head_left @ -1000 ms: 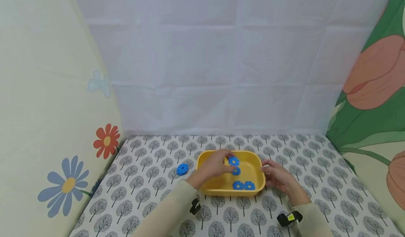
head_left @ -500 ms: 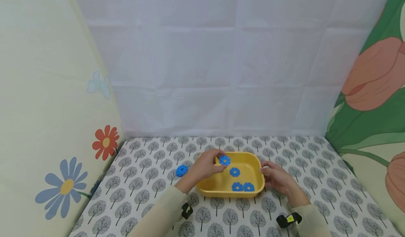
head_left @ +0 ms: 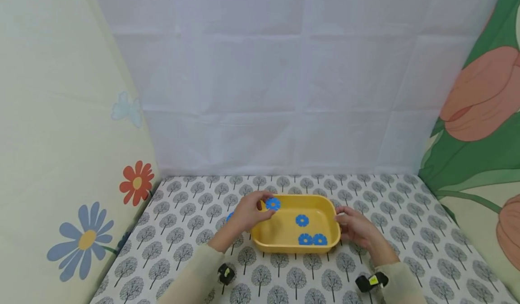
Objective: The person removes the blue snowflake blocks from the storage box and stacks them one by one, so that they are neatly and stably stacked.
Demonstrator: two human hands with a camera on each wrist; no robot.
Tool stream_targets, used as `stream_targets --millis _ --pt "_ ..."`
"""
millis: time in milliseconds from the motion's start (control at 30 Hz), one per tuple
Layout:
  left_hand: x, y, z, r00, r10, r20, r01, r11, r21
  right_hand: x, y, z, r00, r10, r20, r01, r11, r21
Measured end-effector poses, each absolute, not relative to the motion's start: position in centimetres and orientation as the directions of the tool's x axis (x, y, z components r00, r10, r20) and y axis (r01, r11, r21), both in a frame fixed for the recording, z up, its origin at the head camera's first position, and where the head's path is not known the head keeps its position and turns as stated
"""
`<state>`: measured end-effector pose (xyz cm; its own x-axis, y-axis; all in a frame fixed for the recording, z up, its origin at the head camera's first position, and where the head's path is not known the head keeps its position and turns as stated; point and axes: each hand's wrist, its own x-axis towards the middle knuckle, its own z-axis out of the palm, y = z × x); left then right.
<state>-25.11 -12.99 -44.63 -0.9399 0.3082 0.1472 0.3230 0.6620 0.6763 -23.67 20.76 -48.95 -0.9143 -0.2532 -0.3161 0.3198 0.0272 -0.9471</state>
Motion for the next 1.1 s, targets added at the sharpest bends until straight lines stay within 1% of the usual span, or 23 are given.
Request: stream_targets --millis 233,467,833,1100 --pt "-24.8 -14.7 -44.9 -0.947 0.285 0.146 0.305 0.663 0.684 -23.7 20.9 -49.0 -0.914 -0.254 -0.317 0.321 0.026 -0.947" --pt "-24.6 -16.5 -44.9 -0.966 0.229 0.119 0.246 0.679 0.692 -23.7 20.8 -49.0 -0.913 -0.258 -0.316 0.320 0.024 -0.947" --pt "-24.6 -19.2 -45.0 -0.960 0.227 0.162 0.275 0.682 0.677 -23.8 20.8 -49.0 -0.911 -0.259 -0.320 0.327 0.017 -0.945" --pt "-24.7 -20.6 -45.4 -0.977 0.169 0.131 0.212 0.682 0.700 -23.8 20.8 -48.9 -0.910 -0.260 -0.322 0.330 0.013 -0.944"
